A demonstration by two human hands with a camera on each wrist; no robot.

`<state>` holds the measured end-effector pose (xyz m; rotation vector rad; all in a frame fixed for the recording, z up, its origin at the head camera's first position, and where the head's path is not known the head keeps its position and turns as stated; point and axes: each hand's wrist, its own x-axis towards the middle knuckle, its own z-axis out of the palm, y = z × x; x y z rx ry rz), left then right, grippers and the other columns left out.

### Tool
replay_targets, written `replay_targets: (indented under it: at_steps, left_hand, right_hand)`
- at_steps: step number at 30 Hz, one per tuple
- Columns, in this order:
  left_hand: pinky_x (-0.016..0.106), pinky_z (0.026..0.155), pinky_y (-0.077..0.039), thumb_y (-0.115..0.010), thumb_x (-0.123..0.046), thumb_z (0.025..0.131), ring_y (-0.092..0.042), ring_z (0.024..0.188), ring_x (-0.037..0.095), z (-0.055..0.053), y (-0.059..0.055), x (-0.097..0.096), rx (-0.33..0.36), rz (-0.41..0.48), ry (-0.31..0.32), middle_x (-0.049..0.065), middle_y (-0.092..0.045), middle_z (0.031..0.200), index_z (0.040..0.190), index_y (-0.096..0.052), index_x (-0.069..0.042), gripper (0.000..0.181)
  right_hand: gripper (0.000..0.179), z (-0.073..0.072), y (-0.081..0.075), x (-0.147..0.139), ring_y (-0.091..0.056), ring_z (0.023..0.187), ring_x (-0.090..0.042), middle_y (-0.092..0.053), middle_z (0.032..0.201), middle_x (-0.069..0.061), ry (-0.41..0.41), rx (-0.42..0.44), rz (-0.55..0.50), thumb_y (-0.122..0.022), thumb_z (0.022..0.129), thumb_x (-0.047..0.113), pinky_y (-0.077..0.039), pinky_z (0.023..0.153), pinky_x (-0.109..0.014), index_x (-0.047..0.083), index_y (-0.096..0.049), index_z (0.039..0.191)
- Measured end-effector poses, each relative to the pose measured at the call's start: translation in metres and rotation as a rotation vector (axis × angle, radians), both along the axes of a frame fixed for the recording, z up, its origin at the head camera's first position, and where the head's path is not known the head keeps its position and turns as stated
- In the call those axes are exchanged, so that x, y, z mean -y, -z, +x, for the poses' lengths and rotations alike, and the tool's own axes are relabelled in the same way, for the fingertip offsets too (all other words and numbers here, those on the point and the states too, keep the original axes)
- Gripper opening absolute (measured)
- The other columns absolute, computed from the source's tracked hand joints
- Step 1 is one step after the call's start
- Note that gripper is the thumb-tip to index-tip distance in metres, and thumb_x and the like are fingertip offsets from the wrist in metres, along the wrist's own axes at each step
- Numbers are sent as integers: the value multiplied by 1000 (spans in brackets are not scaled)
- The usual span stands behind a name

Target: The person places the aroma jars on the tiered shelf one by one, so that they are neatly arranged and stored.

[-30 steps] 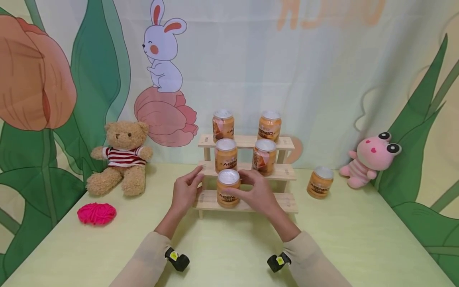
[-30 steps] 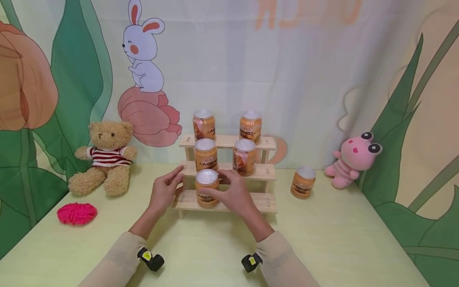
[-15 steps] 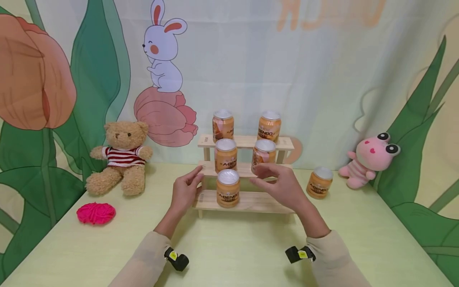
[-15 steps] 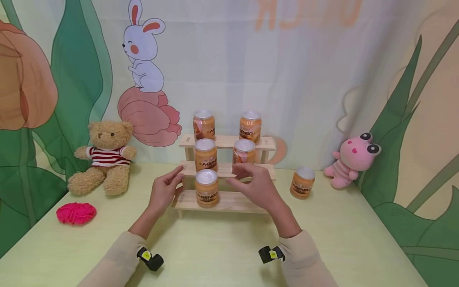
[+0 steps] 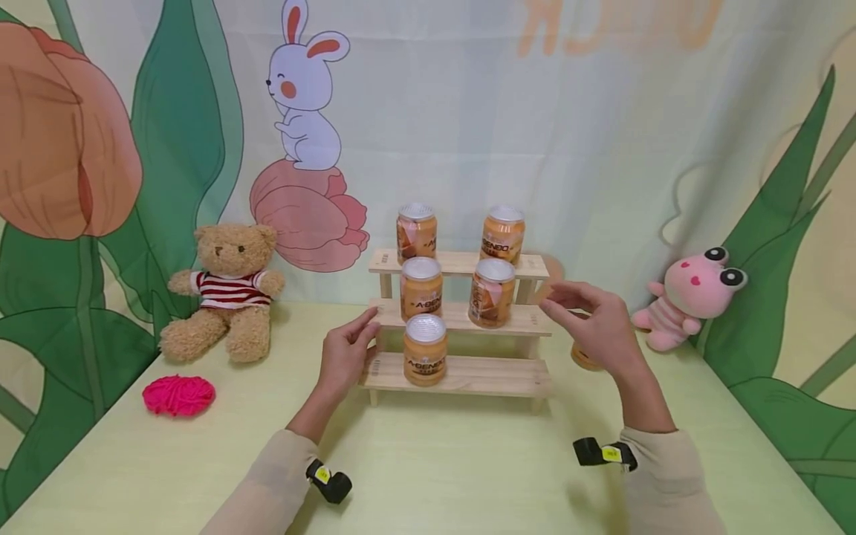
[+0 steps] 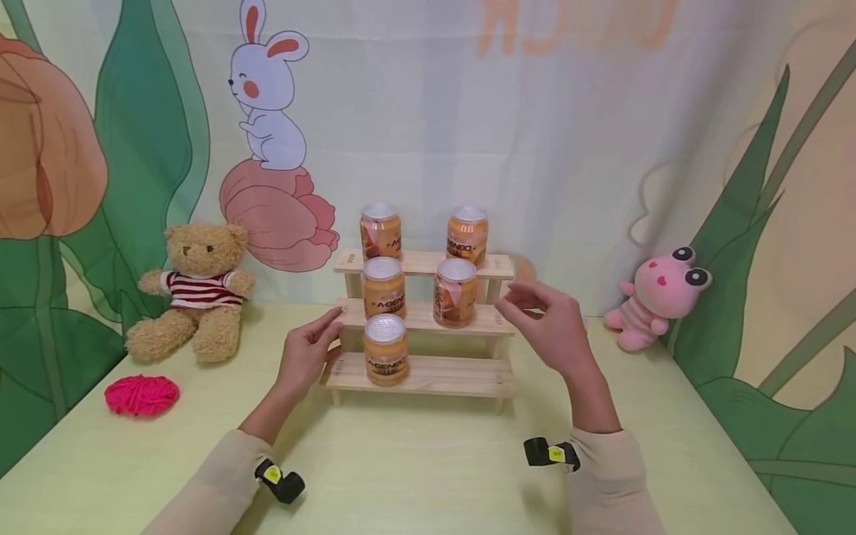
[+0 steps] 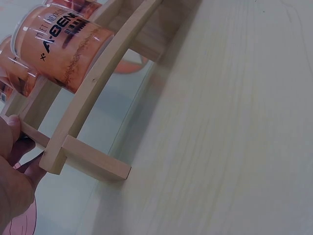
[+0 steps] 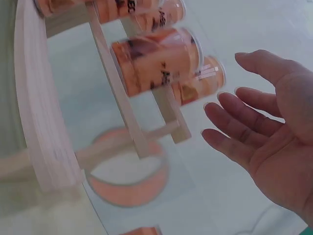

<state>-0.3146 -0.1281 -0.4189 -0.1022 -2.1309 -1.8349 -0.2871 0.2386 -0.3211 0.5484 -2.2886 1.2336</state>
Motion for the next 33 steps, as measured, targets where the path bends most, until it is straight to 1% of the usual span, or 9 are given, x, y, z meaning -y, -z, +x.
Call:
replay_targets:
  at_steps: [4, 8, 16, 18, 20, 24, 27, 30, 33]
  left_hand:
    - [28, 80, -59, -63, -15, 99, -62, 115, 20, -1, 1, 1, -7, 5, -1, 12, -62, 134, 136, -64, -12, 37]
    - [27, 79, -59, -63, -15, 99, -62, 113, 20, -2, 2, 2, -16, 2, -2, 12, -64, 131, 136, -64, -12, 37]
    - [28, 79, -59, -64, -17, 99, -63, 112, 19, -3, 2, 2, -16, -10, 1, 11, -64, 132, 136, -64, -13, 37]
    - [29, 79, -59, -64, -17, 99, -63, 112, 20, -2, 2, 2, -16, -5, 3, 11, -64, 132, 136, -64, -13, 37]
    - [29, 80, -59, -64, -18, 99, -63, 113, 20, -2, 2, 2, -13, -1, -3, 11, -64, 132, 136, -64, -13, 37]
    - [29, 80, -59, -64, -18, 99, -62, 114, 19, -2, 1, 3, -1, -8, -12, 9, -63, 133, 137, -64, -14, 38]
    - [28, 80, -59, -64, -17, 99, -62, 113, 19, -2, 1, 3, 2, -5, -13, 10, -63, 133, 137, -64, -14, 38]
    - [27, 79, -59, -64, -17, 99, -63, 111, 18, -3, 2, 2, 0, 2, -13, 10, -65, 131, 136, -64, -14, 37]
    - [26, 79, -59, -64, -17, 99, -63, 110, 17, -3, 2, 2, 1, 2, -10, 10, -65, 130, 136, -64, -14, 37]
  right_hand:
    - [39, -5, 5, -18, -63, 92, 1, -72, 108, -14, 70, 33, 6, -74, 94, 26, -51, 82, -9, 1, -69, 124]
    - [44, -12, 14, -32, -62, 91, 2, -71, 110, -14, 132, 73, 15, -72, 94, 34, -50, 78, -9, 2, -69, 124]
    - [45, -21, 27, -48, -60, 89, 1, -71, 110, -16, 173, 99, 31, -70, 95, 35, -49, 76, -10, 0, -68, 123]
    - [46, -23, 30, -51, -60, 91, -3, -70, 111, -17, 193, 102, 40, -70, 95, 36, -49, 77, -13, -1, -68, 123]
    - [47, -24, 31, -54, -61, 95, -11, -70, 112, -18, 214, 114, 39, -69, 96, 36, -49, 80, -18, -2, -67, 124]
    - [51, -26, 35, -60, -58, 111, -32, -66, 121, -23, 244, 148, 11, -69, 96, 35, -47, 94, -42, -4, -63, 128]
    - [56, -31, 43, -65, -50, 121, -41, -58, 131, -27, 259, 176, -11, -70, 95, 31, -42, 100, -56, -8, -57, 133]
    - [64, -37, 55, -69, -43, 124, -44, -49, 138, -30, 276, 204, -26, -71, 93, 27, -41, 99, -57, -11, -47, 139]
    - [72, -40, 65, -72, -39, 122, -46, -40, 139, -33, 306, 233, -35, -72, 91, 27, -42, 94, -54, -12, -39, 142]
